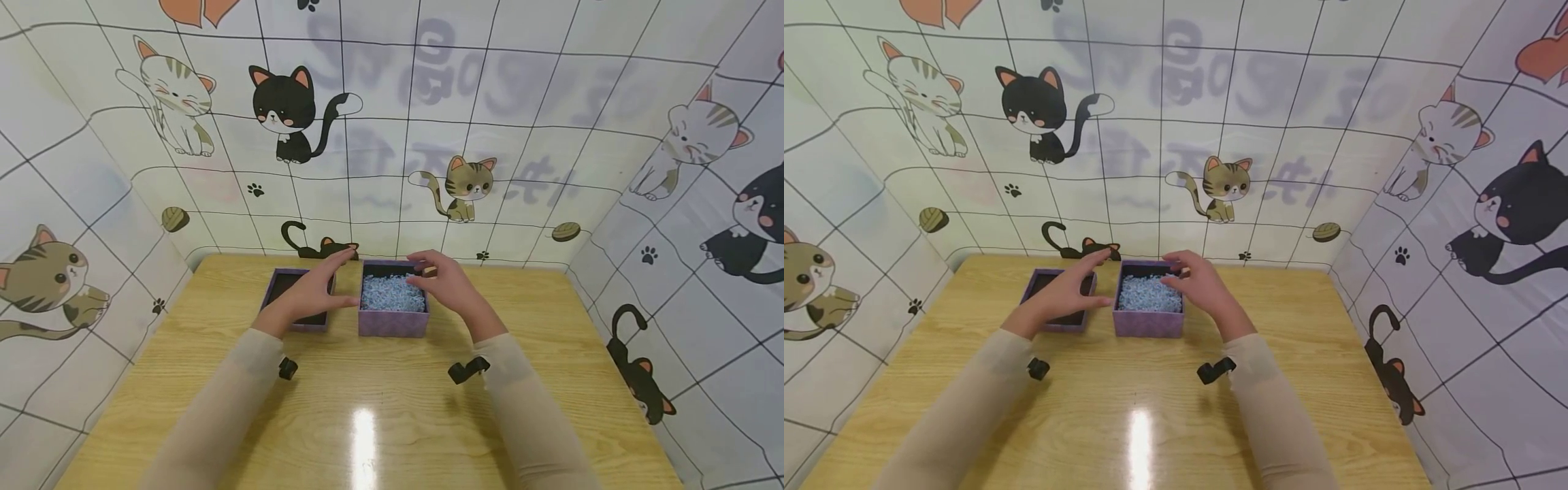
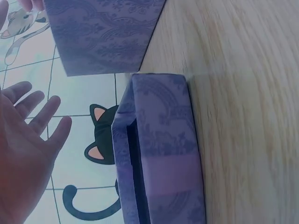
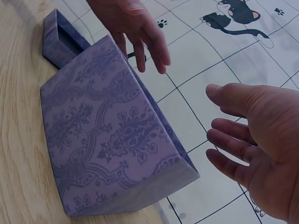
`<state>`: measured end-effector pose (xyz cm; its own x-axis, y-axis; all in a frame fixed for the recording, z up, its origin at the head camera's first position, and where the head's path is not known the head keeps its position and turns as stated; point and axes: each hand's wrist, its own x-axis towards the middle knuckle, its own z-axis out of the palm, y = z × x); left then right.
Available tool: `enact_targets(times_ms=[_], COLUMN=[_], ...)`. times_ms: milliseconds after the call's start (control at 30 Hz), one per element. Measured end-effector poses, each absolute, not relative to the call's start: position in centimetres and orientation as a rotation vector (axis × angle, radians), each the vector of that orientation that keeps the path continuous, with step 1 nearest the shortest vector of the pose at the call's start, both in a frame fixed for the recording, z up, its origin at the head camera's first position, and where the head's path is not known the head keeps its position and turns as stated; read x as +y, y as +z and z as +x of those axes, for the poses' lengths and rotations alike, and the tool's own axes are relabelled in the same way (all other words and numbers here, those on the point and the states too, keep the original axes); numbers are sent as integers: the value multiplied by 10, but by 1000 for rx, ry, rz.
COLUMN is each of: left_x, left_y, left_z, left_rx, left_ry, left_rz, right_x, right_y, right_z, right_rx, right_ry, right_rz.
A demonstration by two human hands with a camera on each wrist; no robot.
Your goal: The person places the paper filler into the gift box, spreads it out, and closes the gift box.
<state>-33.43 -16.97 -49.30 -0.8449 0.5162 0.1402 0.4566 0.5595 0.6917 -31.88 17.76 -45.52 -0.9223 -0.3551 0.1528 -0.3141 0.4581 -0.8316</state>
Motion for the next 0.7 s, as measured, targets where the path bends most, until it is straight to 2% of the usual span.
enact_targets(times_ms=[367, 700], left_x=[-201, -254], left_y=[-485, -491], left_z=[-316, -302], left_rx=[2791, 2828], left_ry=[1120, 1162], left_rz=[803, 633], right_x=[141, 90], right_y=[-460, -461], right_z=[-300, -286], right_rx=[2567, 2458], right_ry=[-1564, -1610], right_rz=[-699, -762])
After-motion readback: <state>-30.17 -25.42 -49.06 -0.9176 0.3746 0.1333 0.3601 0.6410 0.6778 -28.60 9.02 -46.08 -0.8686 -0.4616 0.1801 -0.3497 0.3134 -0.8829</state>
